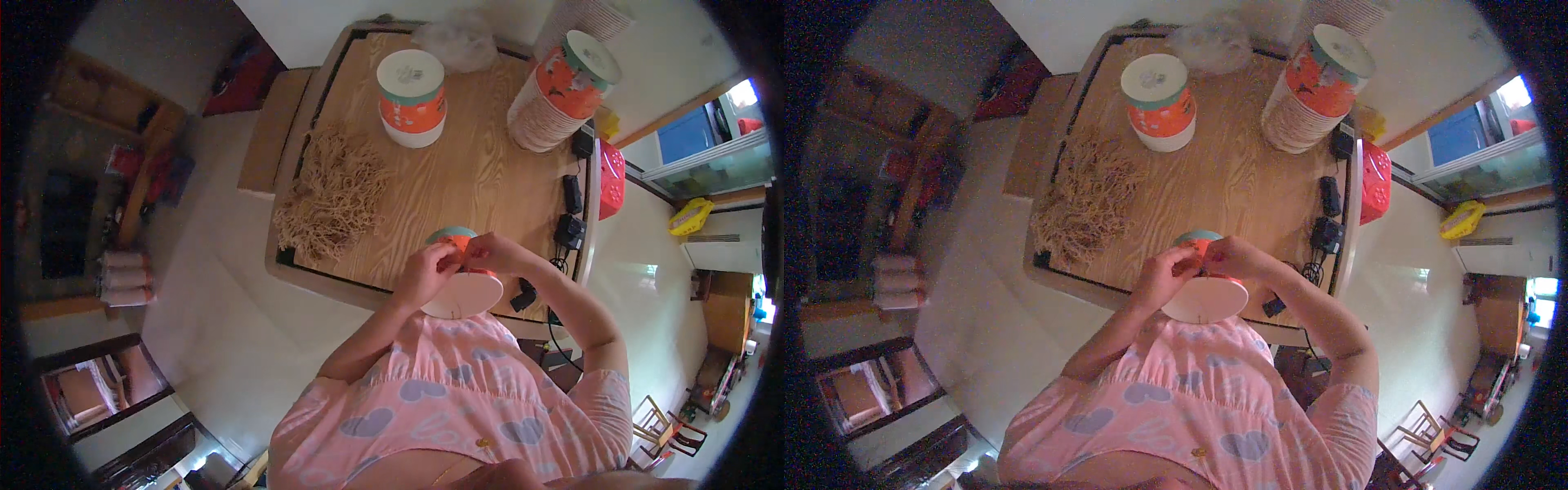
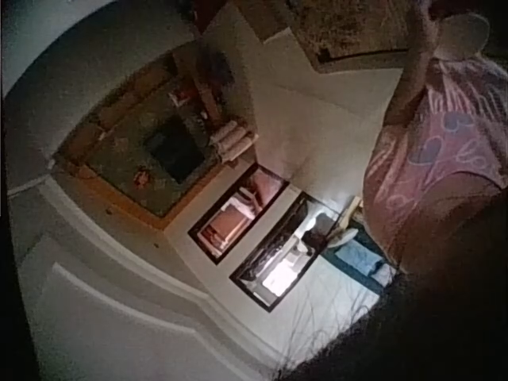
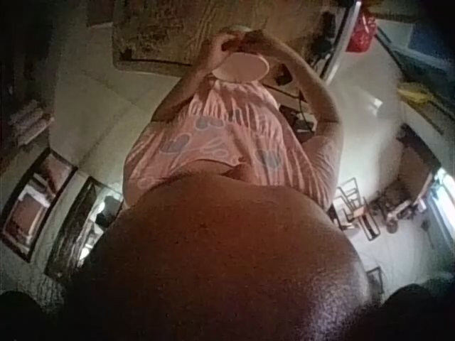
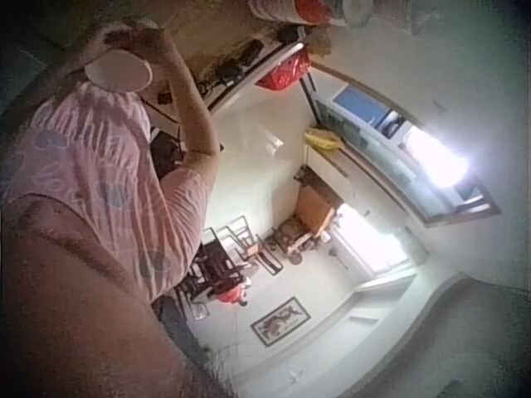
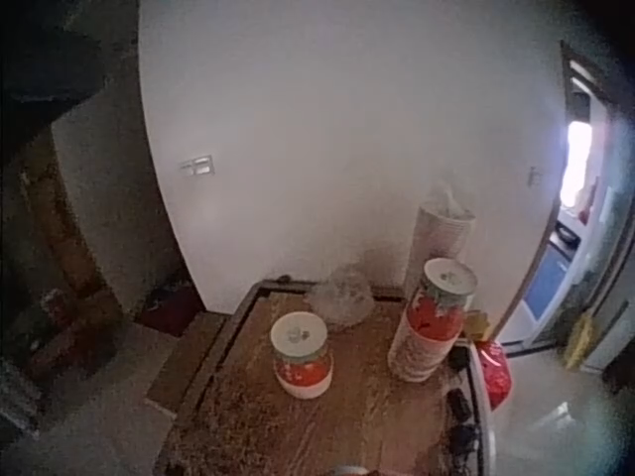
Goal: The person is placing shredded wood wool into paper bowls and applying labels to them.
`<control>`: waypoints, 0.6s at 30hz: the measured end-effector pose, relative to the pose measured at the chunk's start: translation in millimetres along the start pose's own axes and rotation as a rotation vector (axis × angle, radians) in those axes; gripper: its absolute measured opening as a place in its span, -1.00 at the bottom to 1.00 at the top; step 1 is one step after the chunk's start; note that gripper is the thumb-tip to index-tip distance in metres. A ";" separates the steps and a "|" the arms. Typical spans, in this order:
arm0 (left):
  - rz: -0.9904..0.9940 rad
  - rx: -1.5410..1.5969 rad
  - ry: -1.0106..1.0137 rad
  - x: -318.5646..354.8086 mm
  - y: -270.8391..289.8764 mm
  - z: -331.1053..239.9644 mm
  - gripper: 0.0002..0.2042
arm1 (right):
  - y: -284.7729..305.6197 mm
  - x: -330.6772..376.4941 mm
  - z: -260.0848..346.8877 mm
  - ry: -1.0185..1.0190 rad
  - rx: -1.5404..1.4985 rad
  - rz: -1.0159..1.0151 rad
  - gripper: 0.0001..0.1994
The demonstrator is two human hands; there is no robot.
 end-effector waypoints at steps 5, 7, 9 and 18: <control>0.100 -0.055 0.016 -1.6 -3.7 -1.1 -0.78 | 1.0 2.8 1.4 0.053 0.036 -0.043 -0.78; 0.066 -0.107 -0.018 -1.8 -2.5 -3.0 -0.78 | 2.7 3.2 1.7 0.041 0.040 -0.011 -0.80; 0.063 -0.108 -0.012 -2.2 -2.7 -3.8 -0.78 | 2.7 3.3 1.6 0.029 0.044 0.023 -0.81; 0.042 -0.223 -0.120 -0.5 -5.2 -13.7 -0.88 | 0.8 7.8 8.0 0.081 0.078 -0.074 -0.78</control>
Point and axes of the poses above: each hand's wrist, its own x-axis away from the middle knuckle, its own y-axis out of the back of the hand, z = x × y, the point moved 5 cm from there along -x, towards the middle knuckle, and after that the axes turned 4 degrees about z, right-handed, at the moved point
